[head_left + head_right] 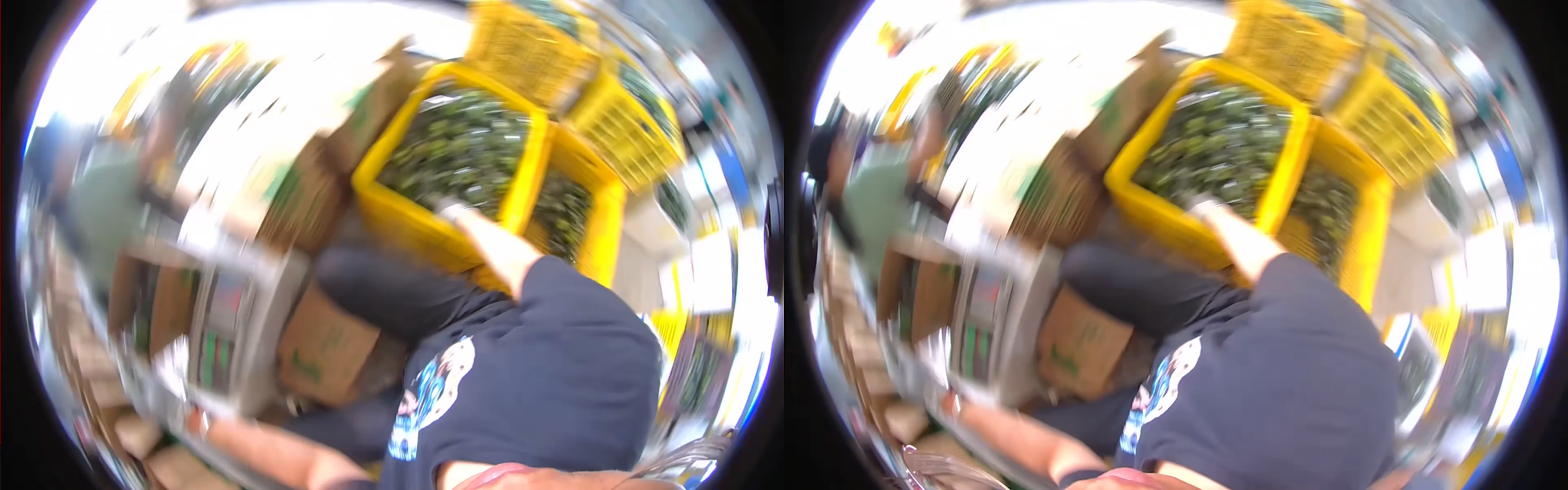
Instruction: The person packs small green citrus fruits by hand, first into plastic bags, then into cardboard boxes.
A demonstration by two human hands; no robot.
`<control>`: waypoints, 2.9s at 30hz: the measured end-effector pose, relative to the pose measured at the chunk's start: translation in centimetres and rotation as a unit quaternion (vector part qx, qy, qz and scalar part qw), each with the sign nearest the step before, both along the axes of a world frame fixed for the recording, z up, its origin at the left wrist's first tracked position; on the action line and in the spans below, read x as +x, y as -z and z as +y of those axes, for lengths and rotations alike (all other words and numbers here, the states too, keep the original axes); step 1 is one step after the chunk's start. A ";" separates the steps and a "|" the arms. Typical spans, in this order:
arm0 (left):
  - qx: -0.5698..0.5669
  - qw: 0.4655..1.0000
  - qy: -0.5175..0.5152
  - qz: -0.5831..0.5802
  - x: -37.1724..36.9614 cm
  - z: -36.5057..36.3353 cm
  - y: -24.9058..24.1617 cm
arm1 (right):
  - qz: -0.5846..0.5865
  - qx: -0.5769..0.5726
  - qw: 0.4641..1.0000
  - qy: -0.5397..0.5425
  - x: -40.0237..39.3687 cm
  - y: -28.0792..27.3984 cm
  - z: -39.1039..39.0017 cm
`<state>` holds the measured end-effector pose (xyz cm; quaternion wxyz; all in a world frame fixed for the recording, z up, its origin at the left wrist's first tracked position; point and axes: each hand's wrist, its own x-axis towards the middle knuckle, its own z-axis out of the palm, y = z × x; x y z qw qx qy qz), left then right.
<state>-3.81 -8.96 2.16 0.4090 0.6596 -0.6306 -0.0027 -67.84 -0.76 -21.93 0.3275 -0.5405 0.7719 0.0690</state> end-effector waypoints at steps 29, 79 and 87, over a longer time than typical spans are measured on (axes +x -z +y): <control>0.188 0.923 0.209 -0.262 -14.0 -8.4 -0.3 | -0.324 -0.434 0.802 -0.252 31.8 -20.7 -9.5; -0.257 0.884 -0.378 0.097 8.5 28.2 -2.4 | -0.592 -0.129 0.647 -0.462 59.0 -15.1 4.9; 0.018 0.822 -0.556 0.120 8.7 35.6 6.7 | -0.560 -0.134 0.665 -0.476 69.2 -14.5 18.0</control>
